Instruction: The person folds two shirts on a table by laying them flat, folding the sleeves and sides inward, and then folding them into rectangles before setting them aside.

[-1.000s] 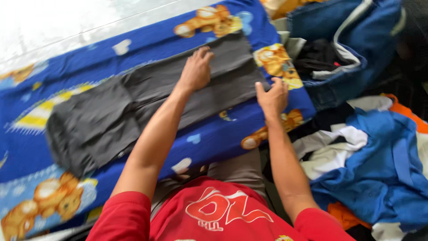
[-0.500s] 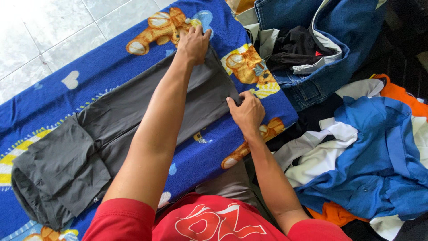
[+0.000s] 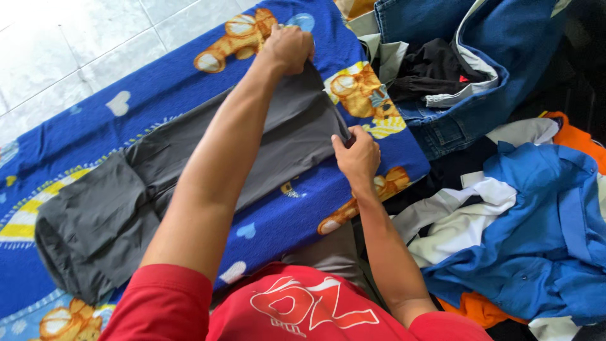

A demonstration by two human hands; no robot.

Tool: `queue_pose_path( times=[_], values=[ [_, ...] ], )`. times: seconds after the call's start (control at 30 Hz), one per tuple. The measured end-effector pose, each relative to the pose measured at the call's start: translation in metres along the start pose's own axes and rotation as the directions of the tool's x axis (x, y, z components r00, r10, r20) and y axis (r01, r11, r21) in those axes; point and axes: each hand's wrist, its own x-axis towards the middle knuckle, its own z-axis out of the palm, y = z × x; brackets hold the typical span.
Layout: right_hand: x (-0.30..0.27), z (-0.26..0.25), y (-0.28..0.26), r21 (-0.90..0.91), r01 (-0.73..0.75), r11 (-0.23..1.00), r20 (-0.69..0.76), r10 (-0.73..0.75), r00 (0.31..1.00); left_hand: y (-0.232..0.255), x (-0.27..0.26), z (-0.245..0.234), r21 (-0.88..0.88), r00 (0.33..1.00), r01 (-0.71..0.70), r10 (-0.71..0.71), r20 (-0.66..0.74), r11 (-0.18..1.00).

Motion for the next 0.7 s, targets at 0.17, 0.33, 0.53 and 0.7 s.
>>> queue_pose_path(
  times=[0.17, 0.33, 0.53, 0.7],
  values=[
    [-0.023, -0.014, -0.031, 0.31, 0.195, 0.93, -0.105, -0.171, 0.98, -0.024, -0.064, -0.065, -0.166, 0.998, -0.059, 0.054, -0.039, 0.984],
    [-0.065, -0.007, -0.086, 0.433, 0.407, 0.804, -0.084, -0.414, 0.907, -0.074, -0.16, -0.088, -0.134, 0.977, -0.05, 0.021, -0.21, 0.99],
    [-0.139, 0.057, -0.137, 0.489, 0.646, 0.586, 0.006, -0.743, 0.669, -0.13, -0.311, -0.04, -0.309, 0.866, -0.042, -0.119, -0.485, 0.95],
    [-0.181, 0.109, -0.138, 0.312, 0.842, 0.44, 0.178, -0.898, 0.403, -0.112, -0.394, 0.012, -0.398, 0.769, 0.329, -0.487, -0.414, 0.856]
  ],
)
